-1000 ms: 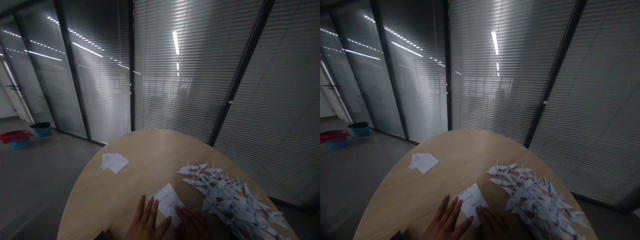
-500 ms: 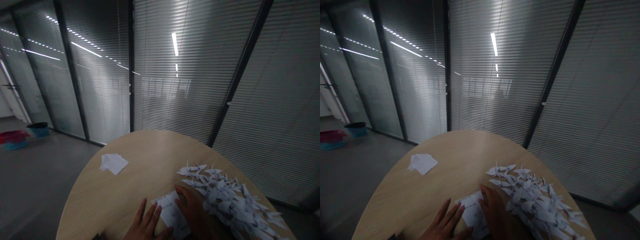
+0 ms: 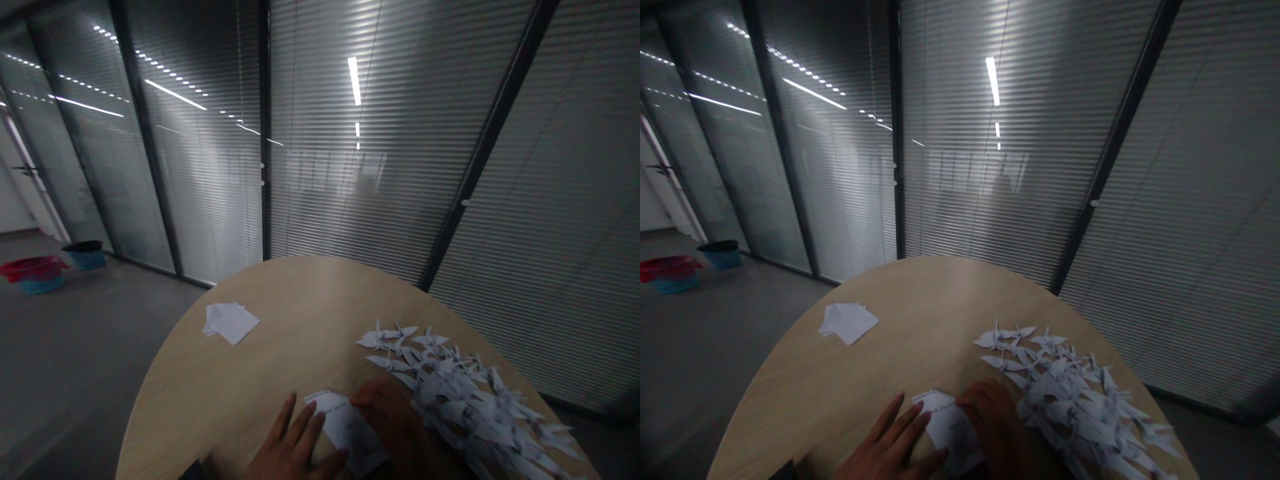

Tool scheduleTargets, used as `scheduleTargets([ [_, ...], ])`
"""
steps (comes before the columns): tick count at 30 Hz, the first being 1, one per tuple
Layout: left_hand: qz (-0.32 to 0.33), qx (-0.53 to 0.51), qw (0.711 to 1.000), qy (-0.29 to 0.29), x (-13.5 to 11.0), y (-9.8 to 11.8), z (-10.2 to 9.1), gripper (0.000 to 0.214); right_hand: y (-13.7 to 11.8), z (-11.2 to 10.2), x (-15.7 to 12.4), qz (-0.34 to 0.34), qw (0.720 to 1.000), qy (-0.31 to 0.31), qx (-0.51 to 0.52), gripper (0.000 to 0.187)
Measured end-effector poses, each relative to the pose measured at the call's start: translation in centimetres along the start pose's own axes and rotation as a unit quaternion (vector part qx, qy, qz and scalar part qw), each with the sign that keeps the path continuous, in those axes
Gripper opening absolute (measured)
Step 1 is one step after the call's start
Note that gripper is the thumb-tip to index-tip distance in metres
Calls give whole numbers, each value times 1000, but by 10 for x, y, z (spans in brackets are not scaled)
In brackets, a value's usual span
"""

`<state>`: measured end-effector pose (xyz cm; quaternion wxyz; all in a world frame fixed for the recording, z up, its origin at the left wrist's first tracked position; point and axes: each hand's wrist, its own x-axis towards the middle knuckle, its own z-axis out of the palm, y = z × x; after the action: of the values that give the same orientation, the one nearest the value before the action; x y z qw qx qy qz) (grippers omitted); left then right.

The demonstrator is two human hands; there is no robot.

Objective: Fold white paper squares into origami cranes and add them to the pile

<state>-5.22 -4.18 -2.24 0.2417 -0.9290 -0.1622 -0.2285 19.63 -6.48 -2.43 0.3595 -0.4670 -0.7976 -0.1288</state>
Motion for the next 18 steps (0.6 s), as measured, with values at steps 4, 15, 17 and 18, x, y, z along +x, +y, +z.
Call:
scheduleTargets([
  [4,7,7,1000,-18,1,0,-2,43,3,-9,-5,-72,996,3,45,23],
  [15,4,-33,999,-27,-4,0,5,52,8,-9,-15,-119,984,-132,28,32],
  [17,3,-41,999,-29,-4,0,4,52,9,-8,-16,-105,983,-148,35,33],
  [18,1,-46,999,-27,-4,0,4,53,10,-7,-17,-99,982,-153,39,33],
])
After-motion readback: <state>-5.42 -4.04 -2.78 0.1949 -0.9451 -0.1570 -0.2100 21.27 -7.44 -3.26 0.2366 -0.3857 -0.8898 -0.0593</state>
